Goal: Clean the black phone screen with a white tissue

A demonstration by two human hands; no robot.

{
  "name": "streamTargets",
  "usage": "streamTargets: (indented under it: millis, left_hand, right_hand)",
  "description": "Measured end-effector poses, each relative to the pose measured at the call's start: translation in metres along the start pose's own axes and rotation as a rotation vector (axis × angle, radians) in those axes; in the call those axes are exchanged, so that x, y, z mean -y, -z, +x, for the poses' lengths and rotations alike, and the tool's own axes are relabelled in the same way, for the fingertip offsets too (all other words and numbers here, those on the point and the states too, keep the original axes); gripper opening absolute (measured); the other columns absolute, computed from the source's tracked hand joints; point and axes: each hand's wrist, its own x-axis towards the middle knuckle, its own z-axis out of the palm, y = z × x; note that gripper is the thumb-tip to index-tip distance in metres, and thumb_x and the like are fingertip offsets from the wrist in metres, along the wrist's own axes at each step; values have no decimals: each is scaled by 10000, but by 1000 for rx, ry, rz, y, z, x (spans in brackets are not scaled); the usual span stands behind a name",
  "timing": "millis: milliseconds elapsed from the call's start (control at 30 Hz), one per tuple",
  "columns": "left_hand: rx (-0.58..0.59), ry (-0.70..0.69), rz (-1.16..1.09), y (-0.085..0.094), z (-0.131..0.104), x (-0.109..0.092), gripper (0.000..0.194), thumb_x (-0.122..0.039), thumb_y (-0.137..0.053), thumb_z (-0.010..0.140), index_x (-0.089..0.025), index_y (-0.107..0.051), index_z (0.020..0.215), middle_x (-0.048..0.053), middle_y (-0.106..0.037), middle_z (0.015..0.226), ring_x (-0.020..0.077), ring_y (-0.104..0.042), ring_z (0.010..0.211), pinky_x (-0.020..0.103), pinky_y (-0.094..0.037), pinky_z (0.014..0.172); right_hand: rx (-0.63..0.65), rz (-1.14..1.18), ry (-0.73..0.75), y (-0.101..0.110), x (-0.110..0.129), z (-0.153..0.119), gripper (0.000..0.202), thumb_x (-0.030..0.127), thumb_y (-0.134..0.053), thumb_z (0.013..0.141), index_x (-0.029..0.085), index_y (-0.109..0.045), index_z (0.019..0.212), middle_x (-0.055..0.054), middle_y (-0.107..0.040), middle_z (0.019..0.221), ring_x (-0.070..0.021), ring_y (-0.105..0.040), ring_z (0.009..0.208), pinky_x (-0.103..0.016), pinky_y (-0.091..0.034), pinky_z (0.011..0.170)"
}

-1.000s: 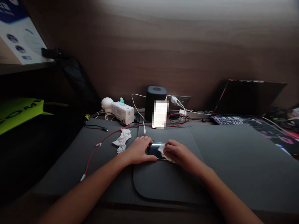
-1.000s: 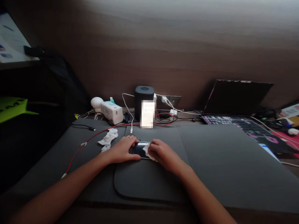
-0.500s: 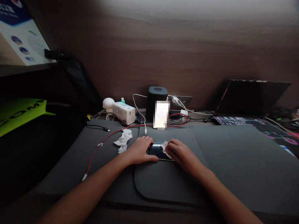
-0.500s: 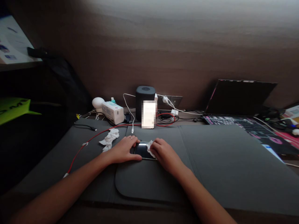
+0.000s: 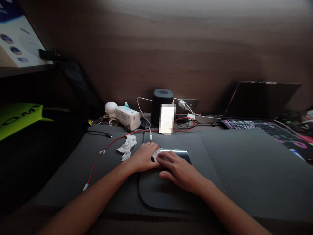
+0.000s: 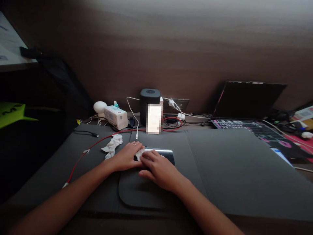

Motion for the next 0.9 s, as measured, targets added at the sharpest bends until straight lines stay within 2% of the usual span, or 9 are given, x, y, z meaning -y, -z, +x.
streamTargets:
  millis: [100,233,300,400,500,667,767,900]
  left_hand:
    - [0,1,16,0,0,1,408,-523,-701,801,-195,-547,988,74,-626,1057,270,-582,997,387,-448,863]
    - [-7,13,-19,0,0,1,531,-595,-722,759,-195,-546,1062,72,-626,1048,269,-585,981,379,-451,847]
    - [-3,12,-19,0,0,1,508,-570,-727,762,-194,-550,1055,70,-628,1044,267,-586,982,381,-448,855]
    - [-6,3,6,-1,0,1,401,-523,-698,801,-195,-547,977,70,-627,1031,267,-584,979,380,-443,850]
    - [-19,9,-1,-2,-1,1,403,-513,-709,793,-196,-542,977,68,-622,1039,269,-583,982,374,-443,843]
    - [-4,54,-54,2,-2,-1,521,-551,-771,717,-197,-565,1039,48,-619,990,261,-586,936,359,-450,812]
    - [-8,47,-58,2,-1,-2,527,-574,-762,726,-193,-569,1034,53,-617,997,263,-586,937,362,-446,817]
    - [-6,34,-36,0,-1,0,517,-600,-735,755,-185,-562,1011,67,-618,1009,265,-579,939,366,-438,812]
  right_hand:
    - [-55,-46,-65,0,-2,1,417,476,-506,988,213,-575,1303,-135,-584,1297,-299,-522,1191,-466,-478,991]
    - [-50,-97,-170,7,-4,-3,356,460,-480,997,208,-649,1183,-133,-630,1140,-294,-573,1058,-454,-526,869]
    - [-15,-78,-134,8,-1,-3,348,460,-498,990,205,-659,1165,-127,-637,1111,-286,-576,1038,-446,-522,871]
    - [-8,-25,-45,5,3,2,370,457,-543,972,216,-625,1240,-125,-626,1188,-282,-558,1103,-440,-498,937]
    - [-34,-30,-60,4,-1,3,376,425,-547,976,202,-610,1271,-136,-617,1225,-287,-550,1133,-438,-495,945]
    - [-54,-104,-207,17,-17,-10,292,368,-492,1003,192,-714,1074,-127,-658,1049,-281,-602,994,-433,-510,869]
    - [-38,-118,-165,16,-13,-8,277,365,-504,997,190,-708,1067,-130,-648,1051,-284,-597,982,-441,-516,860]
    - [-74,-107,-62,4,1,9,333,387,-534,984,169,-629,1217,-158,-616,1174,-306,-553,1094,-472,-502,936]
